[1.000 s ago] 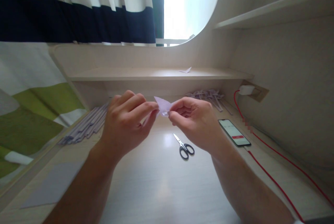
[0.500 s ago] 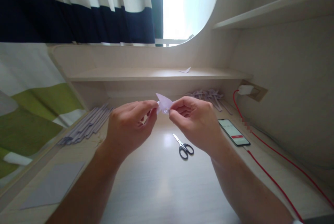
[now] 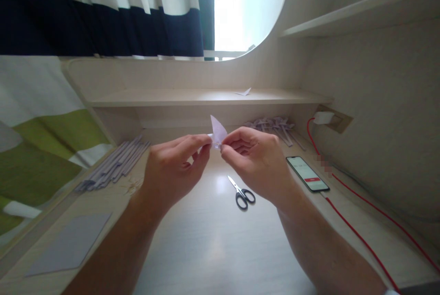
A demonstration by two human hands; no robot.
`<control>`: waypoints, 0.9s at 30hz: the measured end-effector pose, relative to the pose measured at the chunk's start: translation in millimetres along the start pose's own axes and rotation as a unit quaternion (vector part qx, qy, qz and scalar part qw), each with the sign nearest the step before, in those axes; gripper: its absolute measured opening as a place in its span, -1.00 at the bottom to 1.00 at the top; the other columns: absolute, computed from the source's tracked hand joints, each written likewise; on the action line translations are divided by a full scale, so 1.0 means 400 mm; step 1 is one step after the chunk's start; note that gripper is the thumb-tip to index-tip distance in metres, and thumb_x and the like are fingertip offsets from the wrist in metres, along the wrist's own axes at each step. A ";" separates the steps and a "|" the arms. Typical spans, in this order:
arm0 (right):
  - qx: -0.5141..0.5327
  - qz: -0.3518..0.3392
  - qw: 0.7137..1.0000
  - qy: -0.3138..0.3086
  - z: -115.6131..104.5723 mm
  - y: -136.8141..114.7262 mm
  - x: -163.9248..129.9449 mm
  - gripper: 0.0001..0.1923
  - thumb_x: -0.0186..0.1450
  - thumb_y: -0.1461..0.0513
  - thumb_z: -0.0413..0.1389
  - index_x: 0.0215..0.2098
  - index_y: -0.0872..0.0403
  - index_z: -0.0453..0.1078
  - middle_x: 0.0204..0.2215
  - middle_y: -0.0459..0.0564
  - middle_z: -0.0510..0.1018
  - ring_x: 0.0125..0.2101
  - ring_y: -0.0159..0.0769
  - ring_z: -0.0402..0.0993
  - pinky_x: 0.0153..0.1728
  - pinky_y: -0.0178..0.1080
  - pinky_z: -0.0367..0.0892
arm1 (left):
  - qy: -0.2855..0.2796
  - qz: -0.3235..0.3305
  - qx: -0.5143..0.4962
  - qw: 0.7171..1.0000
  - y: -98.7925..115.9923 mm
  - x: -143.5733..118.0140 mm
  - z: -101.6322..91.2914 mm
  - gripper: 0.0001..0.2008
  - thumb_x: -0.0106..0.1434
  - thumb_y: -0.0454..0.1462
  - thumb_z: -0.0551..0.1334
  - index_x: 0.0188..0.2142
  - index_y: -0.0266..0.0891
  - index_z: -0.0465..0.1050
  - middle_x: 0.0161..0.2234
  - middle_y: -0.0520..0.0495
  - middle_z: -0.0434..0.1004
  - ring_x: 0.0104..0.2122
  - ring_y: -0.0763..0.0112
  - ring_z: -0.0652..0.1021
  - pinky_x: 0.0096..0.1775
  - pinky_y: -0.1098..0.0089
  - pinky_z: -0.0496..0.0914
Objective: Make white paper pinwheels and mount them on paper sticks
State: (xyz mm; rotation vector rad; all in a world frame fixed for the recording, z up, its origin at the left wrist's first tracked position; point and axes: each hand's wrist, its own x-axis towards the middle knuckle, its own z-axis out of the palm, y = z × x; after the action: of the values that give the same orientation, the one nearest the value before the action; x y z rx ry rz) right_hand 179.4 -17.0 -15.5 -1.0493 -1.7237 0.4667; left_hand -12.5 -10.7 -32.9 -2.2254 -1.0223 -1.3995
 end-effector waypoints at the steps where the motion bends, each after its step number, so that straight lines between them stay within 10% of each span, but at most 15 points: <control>1: -0.001 -0.002 1.000 -0.001 0.000 0.000 0.000 -0.91 0.26 0.30 0.24 -0.34 0.06 0.62 -0.43 -0.10 0.73 -0.40 -0.32 0.68 -0.30 -0.32 0.50 | 0.002 -0.004 -0.005 1.000 0.001 -0.001 0.002 -0.87 0.33 -0.38 0.34 -0.19 -0.11 0.61 -0.35 0.05 0.74 -0.51 0.48 0.63 -0.43 0.45 0.46; 27: 0.010 -0.020 1.000 -0.011 -0.001 -0.003 -0.002 -0.89 0.27 0.34 0.22 -0.32 0.08 0.62 -0.43 -0.13 0.73 -0.42 -0.38 0.68 -0.34 -0.40 0.50 | 0.023 -0.076 -0.105 0.991 0.015 -0.007 0.018 -0.84 0.26 -0.40 0.41 -0.18 -0.16 0.66 -0.27 0.04 0.76 -0.44 0.52 0.67 -0.44 0.54 0.53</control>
State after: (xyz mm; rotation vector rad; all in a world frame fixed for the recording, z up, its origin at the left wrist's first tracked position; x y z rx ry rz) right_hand 179.5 -18.4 -15.0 -0.9973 -1.7520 0.4711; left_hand -4.1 -11.6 -38.1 -2.2872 -1.0952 -1.6877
